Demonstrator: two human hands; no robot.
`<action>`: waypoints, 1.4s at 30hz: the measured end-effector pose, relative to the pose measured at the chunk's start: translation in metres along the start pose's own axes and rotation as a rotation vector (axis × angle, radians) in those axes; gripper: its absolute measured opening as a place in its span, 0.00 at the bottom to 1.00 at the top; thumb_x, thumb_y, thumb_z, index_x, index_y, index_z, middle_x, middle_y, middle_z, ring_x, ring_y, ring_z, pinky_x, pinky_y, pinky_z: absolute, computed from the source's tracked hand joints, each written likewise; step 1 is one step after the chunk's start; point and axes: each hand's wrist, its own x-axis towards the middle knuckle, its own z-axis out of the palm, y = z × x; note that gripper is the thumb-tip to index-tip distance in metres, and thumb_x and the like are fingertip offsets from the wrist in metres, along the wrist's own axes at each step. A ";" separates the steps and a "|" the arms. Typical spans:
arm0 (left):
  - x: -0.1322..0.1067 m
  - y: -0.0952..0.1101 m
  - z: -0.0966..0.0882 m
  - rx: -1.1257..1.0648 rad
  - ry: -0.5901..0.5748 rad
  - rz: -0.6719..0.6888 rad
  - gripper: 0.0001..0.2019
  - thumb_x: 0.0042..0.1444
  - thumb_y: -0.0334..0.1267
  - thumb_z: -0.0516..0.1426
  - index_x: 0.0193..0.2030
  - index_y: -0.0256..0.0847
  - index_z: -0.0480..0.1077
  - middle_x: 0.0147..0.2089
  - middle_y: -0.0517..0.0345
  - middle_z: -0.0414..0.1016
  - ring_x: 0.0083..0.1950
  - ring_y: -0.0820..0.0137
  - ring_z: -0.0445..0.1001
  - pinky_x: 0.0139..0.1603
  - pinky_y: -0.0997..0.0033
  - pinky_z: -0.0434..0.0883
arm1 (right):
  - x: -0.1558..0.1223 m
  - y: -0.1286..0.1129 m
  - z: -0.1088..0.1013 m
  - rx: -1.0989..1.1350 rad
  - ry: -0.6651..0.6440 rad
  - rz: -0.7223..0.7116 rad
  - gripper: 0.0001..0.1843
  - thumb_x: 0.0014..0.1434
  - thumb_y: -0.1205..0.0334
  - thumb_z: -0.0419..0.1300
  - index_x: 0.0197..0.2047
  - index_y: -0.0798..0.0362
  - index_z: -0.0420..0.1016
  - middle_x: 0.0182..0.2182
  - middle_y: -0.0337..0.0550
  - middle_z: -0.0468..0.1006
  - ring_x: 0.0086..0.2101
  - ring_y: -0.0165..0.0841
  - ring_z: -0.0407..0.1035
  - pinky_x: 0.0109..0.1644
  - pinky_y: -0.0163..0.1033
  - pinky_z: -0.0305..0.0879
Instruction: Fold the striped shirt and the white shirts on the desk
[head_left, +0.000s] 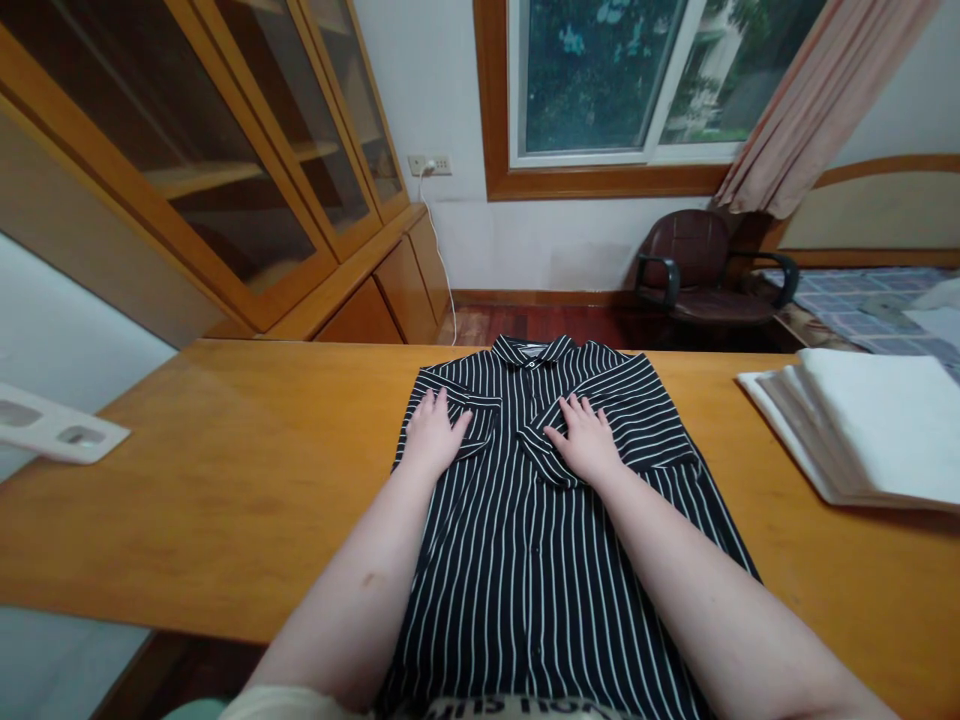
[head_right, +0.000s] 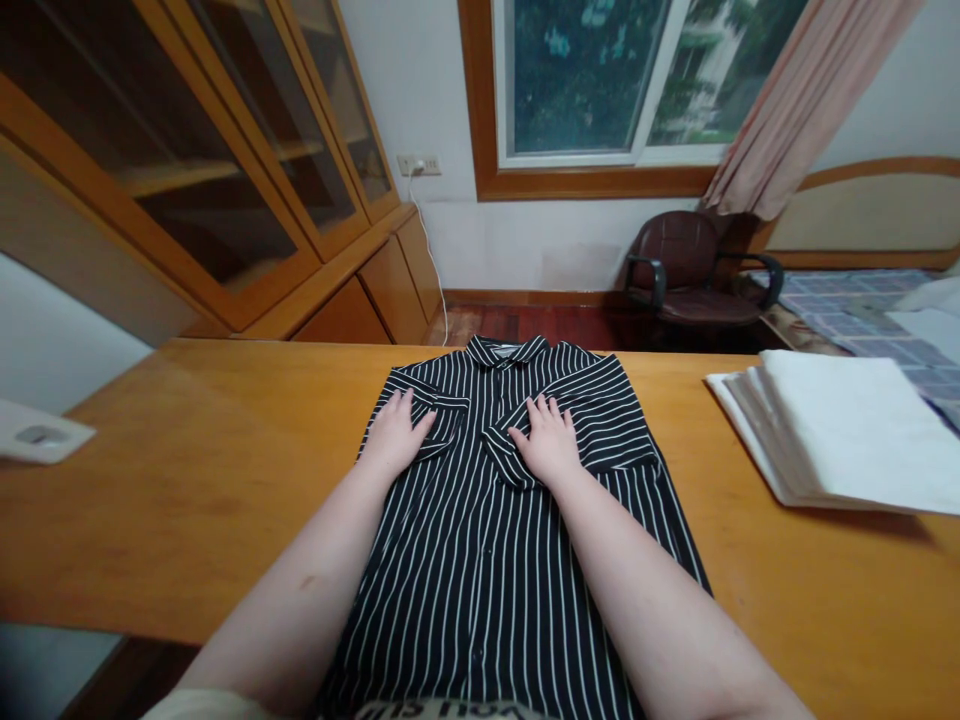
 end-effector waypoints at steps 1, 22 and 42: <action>0.002 -0.001 0.001 0.015 0.041 -0.070 0.35 0.59 0.55 0.49 0.66 0.32 0.54 0.66 0.34 0.57 0.65 0.48 0.59 0.60 0.50 0.61 | 0.000 0.000 0.000 0.000 -0.004 0.001 0.38 0.63 0.42 0.45 0.68 0.58 0.52 0.67 0.50 0.50 0.66 0.44 0.40 0.67 0.53 0.34; -0.004 0.003 -0.009 -0.636 0.032 0.316 0.13 0.60 0.39 0.50 0.49 0.42 0.69 0.47 0.56 0.75 0.47 0.66 0.74 0.51 0.63 0.71 | -0.018 -0.011 -0.019 0.756 -0.021 -0.376 0.38 0.56 0.53 0.60 0.67 0.48 0.53 0.62 0.50 0.60 0.58 0.38 0.61 0.61 0.48 0.58; 0.009 -0.016 0.009 -0.116 -0.165 0.173 0.30 0.64 0.54 0.41 0.65 0.38 0.59 0.69 0.43 0.54 0.70 0.55 0.49 0.67 0.50 0.50 | -0.022 -0.013 -0.022 1.318 -0.412 -0.370 0.18 0.56 0.50 0.60 0.43 0.53 0.78 0.36 0.45 0.79 0.34 0.33 0.75 0.42 0.42 0.70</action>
